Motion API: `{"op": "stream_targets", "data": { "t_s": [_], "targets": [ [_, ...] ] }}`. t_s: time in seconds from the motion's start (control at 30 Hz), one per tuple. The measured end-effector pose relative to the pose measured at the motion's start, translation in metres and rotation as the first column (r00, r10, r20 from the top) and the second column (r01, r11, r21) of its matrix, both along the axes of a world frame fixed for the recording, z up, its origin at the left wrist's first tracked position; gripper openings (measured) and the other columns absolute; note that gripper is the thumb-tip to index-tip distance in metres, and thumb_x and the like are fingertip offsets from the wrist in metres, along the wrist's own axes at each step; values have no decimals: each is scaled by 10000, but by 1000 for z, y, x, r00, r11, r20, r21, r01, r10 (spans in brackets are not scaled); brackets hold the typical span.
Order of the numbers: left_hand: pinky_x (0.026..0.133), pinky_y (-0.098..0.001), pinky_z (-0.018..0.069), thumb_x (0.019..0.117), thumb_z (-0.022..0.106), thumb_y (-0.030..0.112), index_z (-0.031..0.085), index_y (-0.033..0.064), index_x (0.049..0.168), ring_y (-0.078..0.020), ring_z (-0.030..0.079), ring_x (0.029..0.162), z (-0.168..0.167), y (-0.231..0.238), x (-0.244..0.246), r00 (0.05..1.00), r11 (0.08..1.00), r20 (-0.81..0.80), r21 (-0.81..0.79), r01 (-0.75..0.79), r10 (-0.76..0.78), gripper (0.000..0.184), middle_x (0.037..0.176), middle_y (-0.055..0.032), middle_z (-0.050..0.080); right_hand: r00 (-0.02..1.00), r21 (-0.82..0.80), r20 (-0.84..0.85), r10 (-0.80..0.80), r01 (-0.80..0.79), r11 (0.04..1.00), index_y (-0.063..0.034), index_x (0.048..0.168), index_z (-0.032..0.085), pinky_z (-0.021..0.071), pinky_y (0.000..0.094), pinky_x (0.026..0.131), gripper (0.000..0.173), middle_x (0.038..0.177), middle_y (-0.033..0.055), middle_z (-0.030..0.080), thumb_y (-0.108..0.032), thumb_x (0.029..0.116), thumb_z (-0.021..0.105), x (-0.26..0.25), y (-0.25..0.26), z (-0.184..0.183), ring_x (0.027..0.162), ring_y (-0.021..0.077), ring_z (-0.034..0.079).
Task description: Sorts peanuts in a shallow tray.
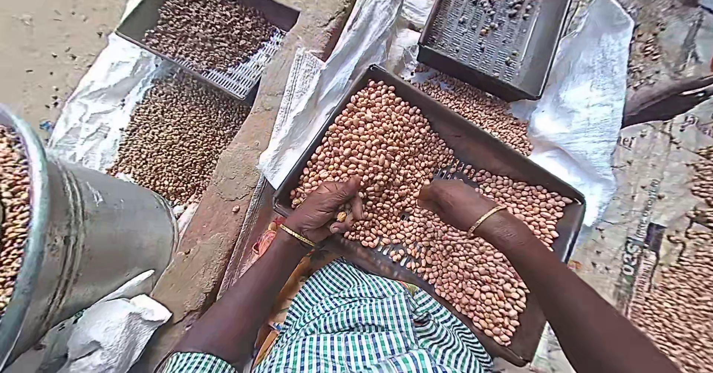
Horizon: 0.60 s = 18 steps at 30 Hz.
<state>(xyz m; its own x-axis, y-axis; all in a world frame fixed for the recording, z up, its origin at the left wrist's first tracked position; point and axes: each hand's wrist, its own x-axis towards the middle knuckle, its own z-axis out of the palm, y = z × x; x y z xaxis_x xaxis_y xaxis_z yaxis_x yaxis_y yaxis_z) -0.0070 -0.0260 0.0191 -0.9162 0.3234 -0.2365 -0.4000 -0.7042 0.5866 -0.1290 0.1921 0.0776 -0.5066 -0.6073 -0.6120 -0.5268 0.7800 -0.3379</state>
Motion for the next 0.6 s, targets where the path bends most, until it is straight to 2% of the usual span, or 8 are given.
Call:
{"op": "stream_targets", "data": {
  "t_s": [0.03,0.07,0.13,0.2,0.27,0.4,0.47,0.6],
  "targets": [
    [416,-94,409,1103,317,220,654,120,639,48,517,425,1,0,0,1000,1000,17,-9,-19,19,582,538,58,609,995,-227,-102,-22,-2,974,89,1074,713,503,560,900,156,1042,279,698,14,980,614,-8,-17,14,995,433,675],
    [417,-94,411,1107,310,218,652,118,634,46,519,428,1,1,0,999,999,29,-9,-42,42,592,546,54,615,974,-482,-210,-82,-30,876,72,1162,698,532,472,905,223,1111,254,699,-35,975,638,-17,-36,28,1008,360,690],
    [411,-97,419,1113,333,256,663,109,649,37,522,425,-1,2,2,992,993,55,9,-116,115,589,557,46,618,929,-746,-315,-197,-113,656,22,1343,618,504,291,1041,354,1363,193,623,-138,1037,542,-40,-69,49,1235,214,631],
    [412,-104,429,1120,320,317,650,107,664,24,520,424,-3,2,1,981,982,75,54,-182,178,600,556,46,593,909,-869,-323,-264,-174,463,41,1253,669,481,249,1043,317,1279,167,670,-92,1045,469,-52,-72,44,1215,148,627],
    [414,-108,431,1119,311,342,632,124,648,15,523,427,-4,1,0,970,966,90,110,-235,226,610,555,50,581,950,-905,-274,-152,-201,375,96,1131,711,481,293,1061,307,1185,206,711,22,985,450,-43,-45,7,1187,203,658],
    [423,-109,439,1104,351,415,651,142,662,12,536,442,-5,1,1,973,968,93,122,-220,209,600,582,51,604,988,-910,-149,29,-149,388,79,1008,743,420,371,1102,321,1077,217,733,3,869,464,-5,-5,-72,1150,301,656],
    [442,-118,460,1094,352,456,669,140,693,3,566,472,-5,-1,1,979,974,79,114,-196,188,601,618,40,630,962,-877,-265,64,-268,399,28,1091,751,364,433,1120,378,1128,205,719,-102,873,472,4,-3,-94,1179,331,620],
    [446,-120,466,1076,412,457,674,131,688,-7,585,485,-4,-3,3,984,970,69,171,-174,165,570,598,45,611,894,-663,-404,195,-433,611,-244,1348,696,209,584,1180,461,1453,152,586,-339,963,461,30,35,-112,1409,392,450]
  ]
}}
